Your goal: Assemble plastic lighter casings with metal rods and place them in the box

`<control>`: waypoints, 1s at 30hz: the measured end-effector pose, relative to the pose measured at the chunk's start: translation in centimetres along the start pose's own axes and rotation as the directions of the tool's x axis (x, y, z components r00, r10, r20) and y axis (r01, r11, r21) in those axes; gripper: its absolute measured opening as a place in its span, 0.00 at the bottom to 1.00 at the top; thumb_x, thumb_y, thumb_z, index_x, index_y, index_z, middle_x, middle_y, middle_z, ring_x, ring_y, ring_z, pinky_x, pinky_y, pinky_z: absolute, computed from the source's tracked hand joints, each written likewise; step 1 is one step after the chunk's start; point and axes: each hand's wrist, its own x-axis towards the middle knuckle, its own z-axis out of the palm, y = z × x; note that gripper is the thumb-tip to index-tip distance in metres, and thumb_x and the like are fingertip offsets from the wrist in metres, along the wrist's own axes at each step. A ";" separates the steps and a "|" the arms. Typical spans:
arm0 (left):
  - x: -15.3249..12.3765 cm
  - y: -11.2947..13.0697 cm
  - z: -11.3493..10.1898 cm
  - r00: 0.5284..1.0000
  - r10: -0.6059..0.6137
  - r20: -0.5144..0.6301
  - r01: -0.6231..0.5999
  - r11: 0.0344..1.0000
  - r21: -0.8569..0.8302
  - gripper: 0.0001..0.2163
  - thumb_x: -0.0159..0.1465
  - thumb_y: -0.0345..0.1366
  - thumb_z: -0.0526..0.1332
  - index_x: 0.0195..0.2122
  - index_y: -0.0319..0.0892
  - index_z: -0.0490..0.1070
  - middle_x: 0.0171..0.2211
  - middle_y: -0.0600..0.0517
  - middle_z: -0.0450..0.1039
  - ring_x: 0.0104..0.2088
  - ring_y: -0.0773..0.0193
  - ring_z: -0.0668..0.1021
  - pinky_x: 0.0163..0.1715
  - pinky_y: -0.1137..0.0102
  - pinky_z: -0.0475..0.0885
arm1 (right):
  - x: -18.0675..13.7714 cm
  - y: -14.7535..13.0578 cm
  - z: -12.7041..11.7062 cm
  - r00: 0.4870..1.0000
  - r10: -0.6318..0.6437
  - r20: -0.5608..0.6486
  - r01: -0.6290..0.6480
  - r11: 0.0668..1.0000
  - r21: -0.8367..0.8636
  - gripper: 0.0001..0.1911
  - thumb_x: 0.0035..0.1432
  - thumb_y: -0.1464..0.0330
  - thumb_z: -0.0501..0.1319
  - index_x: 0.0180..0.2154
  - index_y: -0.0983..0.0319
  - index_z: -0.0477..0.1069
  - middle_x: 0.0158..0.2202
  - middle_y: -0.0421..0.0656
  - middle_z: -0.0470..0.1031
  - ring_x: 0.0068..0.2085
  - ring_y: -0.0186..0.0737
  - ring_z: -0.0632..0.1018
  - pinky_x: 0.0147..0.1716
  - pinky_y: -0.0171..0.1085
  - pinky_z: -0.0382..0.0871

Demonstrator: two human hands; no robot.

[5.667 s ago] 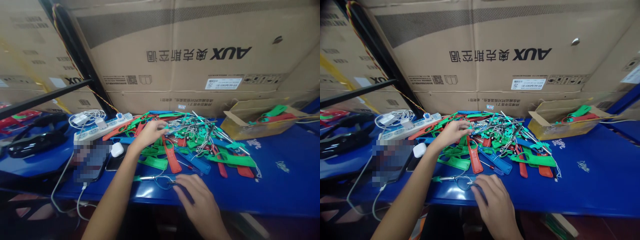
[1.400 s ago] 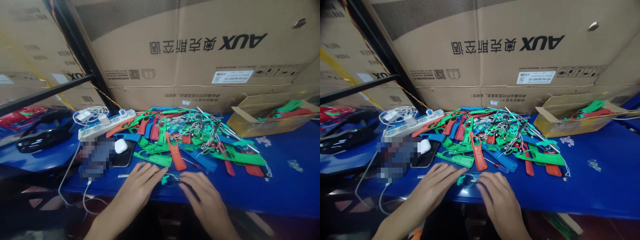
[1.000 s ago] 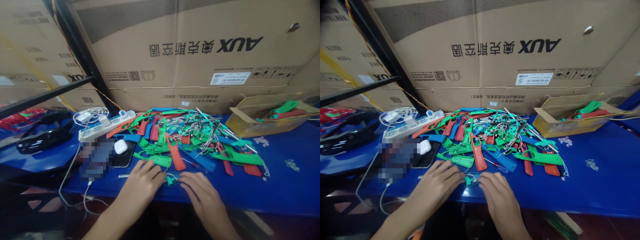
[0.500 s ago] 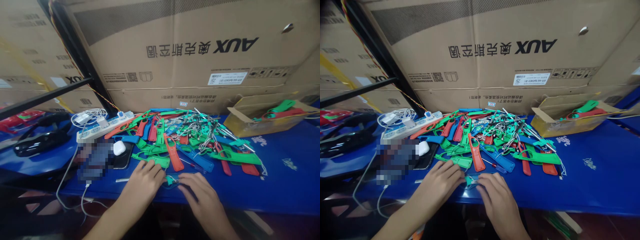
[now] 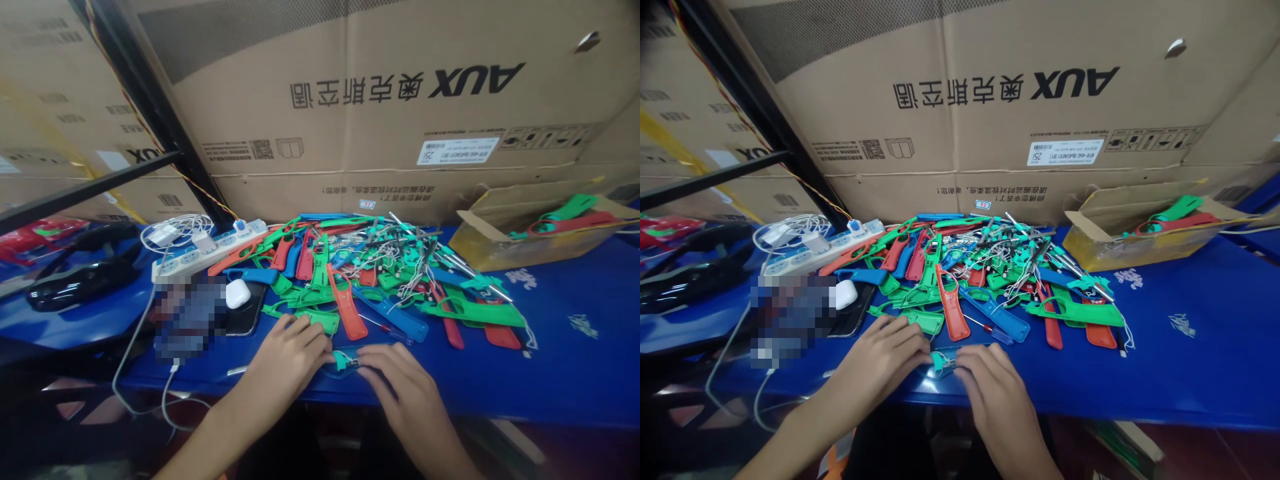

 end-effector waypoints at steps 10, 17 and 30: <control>0.6 0.3 -0.7 1.000 0.006 -0.013 -0.005 0.996 0.086 0.15 0.76 0.38 0.58 0.31 0.42 0.74 0.30 0.53 0.77 0.34 0.58 0.72 0.41 0.62 0.58 | 0.3 -0.3 0.1 0.999 -0.019 -0.026 0.018 0.999 -0.039 0.06 0.72 0.71 0.57 0.43 0.57 0.73 0.43 0.40 0.82 0.43 0.41 0.81 0.45 0.40 0.74; 0.6 0.1 -0.5 0.987 -0.131 0.089 0.142 0.980 -0.139 0.07 0.70 0.38 0.67 0.34 0.44 0.76 0.33 0.58 0.79 0.38 0.59 0.72 0.43 0.61 0.57 | 0.3 0.0 0.0 0.996 -0.069 -0.051 0.067 0.997 -0.043 0.07 0.72 0.70 0.57 0.43 0.57 0.73 0.42 0.39 0.83 0.42 0.40 0.82 0.46 0.39 0.73; -0.7 1.6 0.7 0.963 -0.167 -0.210 0.141 0.981 -0.134 0.05 0.72 0.32 0.62 0.39 0.44 0.78 0.35 0.53 0.77 0.38 0.58 0.72 0.47 0.60 0.62 | 0.3 0.0 -0.2 0.995 -0.080 -0.055 0.076 0.995 -0.071 0.09 0.74 0.70 0.55 0.44 0.56 0.73 0.43 0.38 0.83 0.43 0.39 0.83 0.48 0.39 0.72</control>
